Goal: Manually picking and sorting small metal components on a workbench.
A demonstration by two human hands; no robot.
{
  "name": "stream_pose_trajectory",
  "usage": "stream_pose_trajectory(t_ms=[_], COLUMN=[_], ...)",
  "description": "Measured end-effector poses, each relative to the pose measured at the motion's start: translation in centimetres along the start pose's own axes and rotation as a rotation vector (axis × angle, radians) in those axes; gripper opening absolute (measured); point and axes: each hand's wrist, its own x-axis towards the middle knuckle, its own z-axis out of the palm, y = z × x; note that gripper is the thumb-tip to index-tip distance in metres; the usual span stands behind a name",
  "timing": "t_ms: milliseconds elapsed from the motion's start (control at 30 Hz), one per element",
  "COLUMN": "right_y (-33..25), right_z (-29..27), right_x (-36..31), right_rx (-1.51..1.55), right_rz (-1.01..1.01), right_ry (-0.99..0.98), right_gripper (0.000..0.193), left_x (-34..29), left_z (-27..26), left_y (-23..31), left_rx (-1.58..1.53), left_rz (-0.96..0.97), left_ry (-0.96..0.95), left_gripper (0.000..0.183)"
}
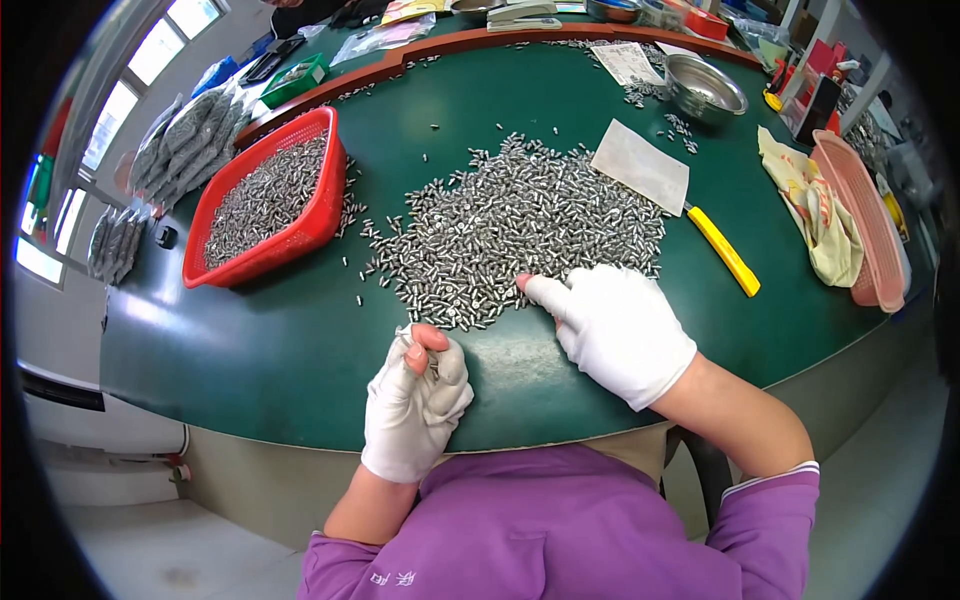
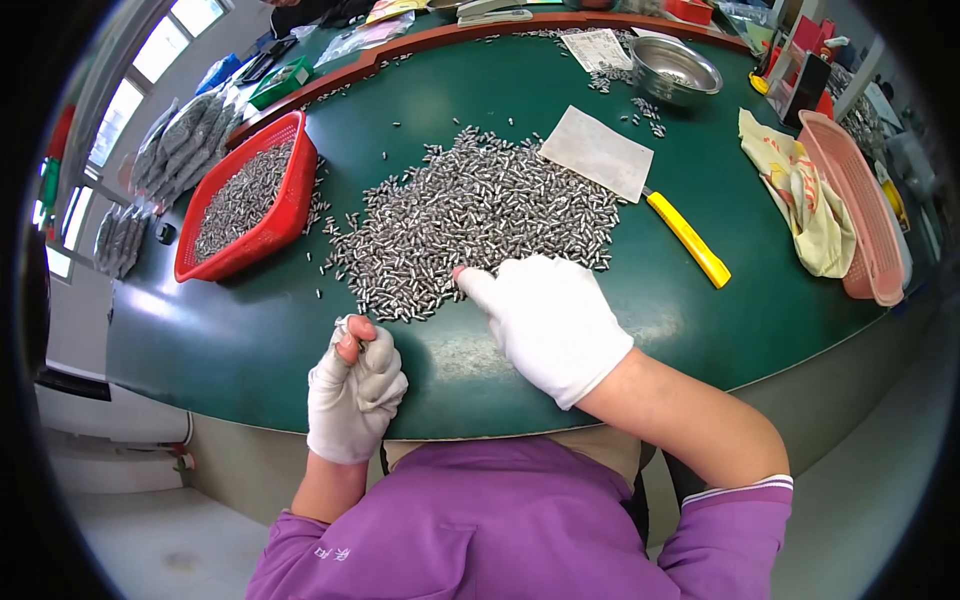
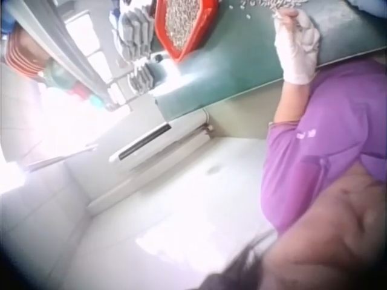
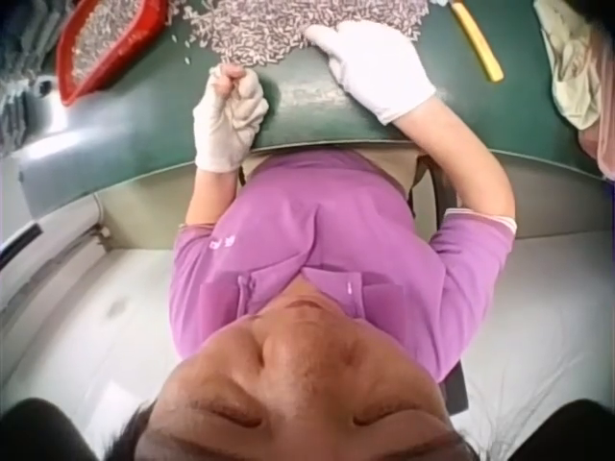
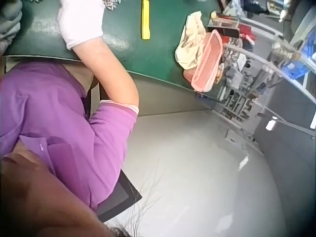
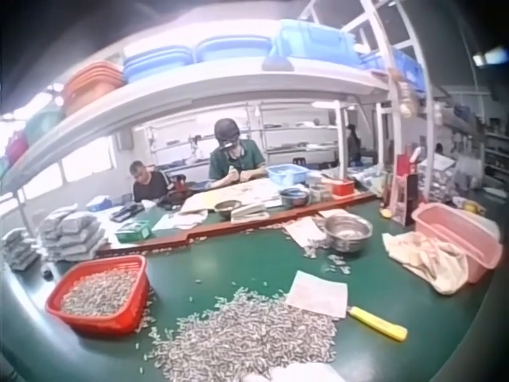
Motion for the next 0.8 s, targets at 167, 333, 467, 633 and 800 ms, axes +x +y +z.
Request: stream_pose_trajectory(t_ms=[167,333,467,633,800], right_y=[0.2,1.1,2.1,2.2,2.6], right_z=[-0.4,-1.7,-2.1,-1.5,-0.5], right_x=[0.2,0.7,2.3,2.7,1.9], right_rx=[0.043,0.064,0.108,0.199,0.166], right_rz=[-0.054,-0.128,-0.178,-0.278,-0.254], right_ry=[-0.047,0.009,-0.032,-0.081,-0.072], right_gripper=[0.033,0.019,0.013,0.015,0.015], left_x=[0.0,0.0,0.1,0.6,0.7], left_z=[0.1,-0.1,0.3,1.0,1.3], left_y=[-0.1,0.0,-0.4,-1.1,-1.1], left_rx=[0.013,0.037,0.040,0.034,0.115], left_rz=[0.003,-0.009,0.015,-0.022,-0.039], left_ry=[0.007,-0.015,0.013,0.005,0.000], left_gripper=[0.017,0.016,0.015,0.017,0.019])
